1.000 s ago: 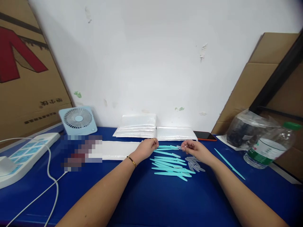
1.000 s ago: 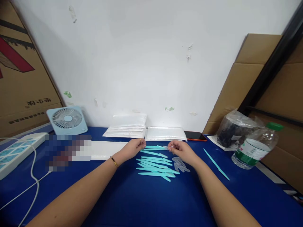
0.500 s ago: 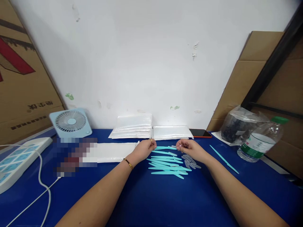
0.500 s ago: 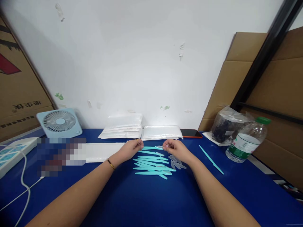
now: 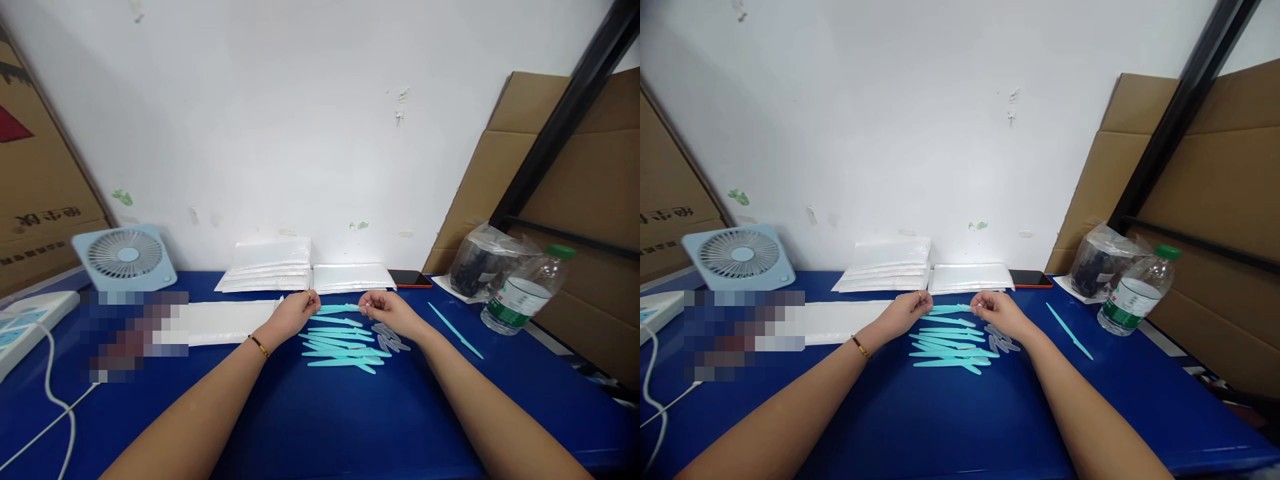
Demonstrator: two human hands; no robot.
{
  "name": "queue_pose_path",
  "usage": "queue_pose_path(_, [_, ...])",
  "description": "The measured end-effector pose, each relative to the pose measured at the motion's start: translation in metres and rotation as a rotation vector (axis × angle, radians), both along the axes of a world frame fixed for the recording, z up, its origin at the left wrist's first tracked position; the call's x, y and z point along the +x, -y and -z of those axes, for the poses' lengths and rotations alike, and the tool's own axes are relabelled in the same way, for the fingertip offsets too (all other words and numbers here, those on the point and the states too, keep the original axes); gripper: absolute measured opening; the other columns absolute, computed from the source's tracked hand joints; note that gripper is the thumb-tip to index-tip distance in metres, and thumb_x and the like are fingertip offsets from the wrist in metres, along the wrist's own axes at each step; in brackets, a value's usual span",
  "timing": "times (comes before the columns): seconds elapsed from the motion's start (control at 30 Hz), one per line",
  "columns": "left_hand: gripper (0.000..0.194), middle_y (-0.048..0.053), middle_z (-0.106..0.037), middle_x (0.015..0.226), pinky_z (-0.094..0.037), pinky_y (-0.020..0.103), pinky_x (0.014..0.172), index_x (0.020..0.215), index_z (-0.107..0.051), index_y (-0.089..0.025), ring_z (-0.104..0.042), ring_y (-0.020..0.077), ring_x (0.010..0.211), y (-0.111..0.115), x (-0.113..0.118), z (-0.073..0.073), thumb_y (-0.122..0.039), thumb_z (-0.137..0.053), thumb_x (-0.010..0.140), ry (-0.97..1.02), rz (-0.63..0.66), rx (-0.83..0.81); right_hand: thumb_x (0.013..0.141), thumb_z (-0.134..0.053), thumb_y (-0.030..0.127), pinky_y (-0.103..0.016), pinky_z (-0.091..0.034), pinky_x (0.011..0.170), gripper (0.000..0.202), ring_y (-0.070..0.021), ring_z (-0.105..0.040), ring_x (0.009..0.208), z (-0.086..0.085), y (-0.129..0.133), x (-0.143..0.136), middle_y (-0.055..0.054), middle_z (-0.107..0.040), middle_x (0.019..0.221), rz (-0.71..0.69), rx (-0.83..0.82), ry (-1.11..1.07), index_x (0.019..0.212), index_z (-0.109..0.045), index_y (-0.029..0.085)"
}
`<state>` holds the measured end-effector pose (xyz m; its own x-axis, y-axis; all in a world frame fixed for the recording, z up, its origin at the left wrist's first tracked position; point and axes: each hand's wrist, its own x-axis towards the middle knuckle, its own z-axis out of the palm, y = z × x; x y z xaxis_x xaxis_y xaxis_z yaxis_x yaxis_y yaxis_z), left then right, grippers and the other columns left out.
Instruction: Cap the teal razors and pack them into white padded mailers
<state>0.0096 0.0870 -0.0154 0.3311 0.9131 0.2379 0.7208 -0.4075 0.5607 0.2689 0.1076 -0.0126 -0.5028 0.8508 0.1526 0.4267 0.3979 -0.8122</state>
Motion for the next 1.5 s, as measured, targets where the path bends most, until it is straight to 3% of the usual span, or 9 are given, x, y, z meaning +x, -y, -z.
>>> queue_pose_path(0.13, [0.017,-0.001,-0.059,0.069,-0.035,0.023,0.059,0.080,-0.057,-0.021,-0.053,0.0140,0.065,-0.003,0.005,0.004,-0.029,-0.043,0.084,-0.079,-0.029,0.042,0.078,-0.054,0.039,-0.022,-0.038,0.054,0.024,-0.0108,-0.047,0.058,0.002,-0.003,-0.003,0.000,-0.055,0.066,0.033,0.072,0.059,0.085,-0.060,0.017])
queue_pose_path(0.27, [0.013,0.001,-0.062,0.085,-0.037,0.025,0.068,0.086,-0.061,-0.022,-0.055,0.0171,0.080,-0.003,0.007,0.004,-0.029,-0.053,0.079,-0.131,-0.081,0.106,0.077,-0.054,0.035,-0.024,-0.038,0.056,0.022,-0.0121,-0.049,0.060,-0.003,-0.006,0.010,-0.001,-0.060,0.071,0.118,0.206,0.181,0.085,-0.064,0.018])
queue_pose_path(0.33, [0.014,0.002,-0.061,0.089,-0.037,0.026,0.072,0.086,-0.062,-0.023,-0.055,0.0177,0.084,0.000,0.008,0.003,-0.032,-0.056,0.076,-0.131,-0.036,0.118,0.075,-0.055,0.033,-0.024,-0.038,0.056,0.020,-0.0125,-0.050,0.060,-0.008,-0.006,0.021,-0.002,-0.061,0.071,0.102,0.222,0.266,0.080,-0.066,0.018])
queue_pose_path(0.5, [0.016,0.000,-0.062,0.085,-0.035,0.028,0.077,0.079,-0.066,-0.026,-0.053,0.0192,0.090,0.010,0.015,-0.003,-0.040,-0.061,0.073,-0.254,0.117,0.063,0.067,-0.062,0.031,-0.021,-0.036,0.049,0.016,-0.0124,-0.052,0.055,-0.015,0.001,0.035,-0.001,-0.062,0.063,-0.011,0.079,0.481,0.073,-0.067,0.017])
queue_pose_path(0.6, [0.016,-0.001,-0.064,0.081,-0.035,0.027,0.074,0.077,-0.066,-0.025,-0.054,0.0183,0.088,0.012,0.018,-0.005,-0.039,-0.059,0.074,-0.308,0.102,0.002,0.065,-0.062,0.026,-0.020,-0.036,0.051,0.012,-0.0122,-0.054,0.058,-0.012,0.004,0.029,-0.001,-0.064,0.067,-0.023,0.122,0.565,0.072,-0.066,0.018])
queue_pose_path(0.8, [0.013,-0.003,-0.065,0.073,-0.035,0.023,0.060,0.070,-0.064,-0.022,-0.056,0.0137,0.069,0.014,0.021,-0.002,-0.031,-0.056,0.075,-0.272,0.074,-0.096,0.059,-0.060,0.018,-0.021,-0.035,0.054,0.011,-0.0143,-0.055,0.064,-0.005,0.005,0.012,-0.004,-0.065,0.076,0.045,0.375,0.727,0.069,-0.065,0.018])
queue_pose_path(0.9, [0.013,-0.002,-0.064,0.070,-0.034,0.022,0.058,0.068,-0.062,-0.021,-0.056,0.0136,0.066,0.013,0.019,0.000,-0.030,-0.055,0.074,-0.255,0.050,-0.078,0.061,-0.055,0.015,-0.022,-0.036,0.055,0.014,-0.0138,-0.056,0.060,-0.006,0.005,0.012,-0.003,-0.066,0.071,0.029,0.392,0.694,0.070,-0.067,0.017])
queue_pose_path(1.13, [0.013,0.000,-0.063,0.072,-0.033,0.022,0.056,0.070,-0.062,-0.020,-0.055,0.0138,0.066,0.006,0.013,0.004,-0.030,-0.054,0.075,-0.222,0.012,-0.046,0.070,-0.053,0.018,-0.020,-0.042,0.057,0.020,-0.0130,-0.061,0.063,-0.007,0.004,0.020,-0.001,-0.069,0.074,-0.085,0.161,0.435,0.081,-0.069,0.019])
queue_pose_path(1.5, [0.014,-0.002,-0.063,0.069,-0.033,0.022,0.054,0.070,-0.063,-0.022,-0.055,0.0131,0.063,0.005,0.010,0.007,-0.032,-0.055,0.075,-0.163,0.027,-0.082,0.071,-0.060,0.024,-0.020,-0.042,0.055,0.014,-0.0124,-0.059,0.061,-0.001,0.004,0.016,-0.002,-0.066,0.070,-0.079,0.134,0.372,0.081,-0.068,0.018])
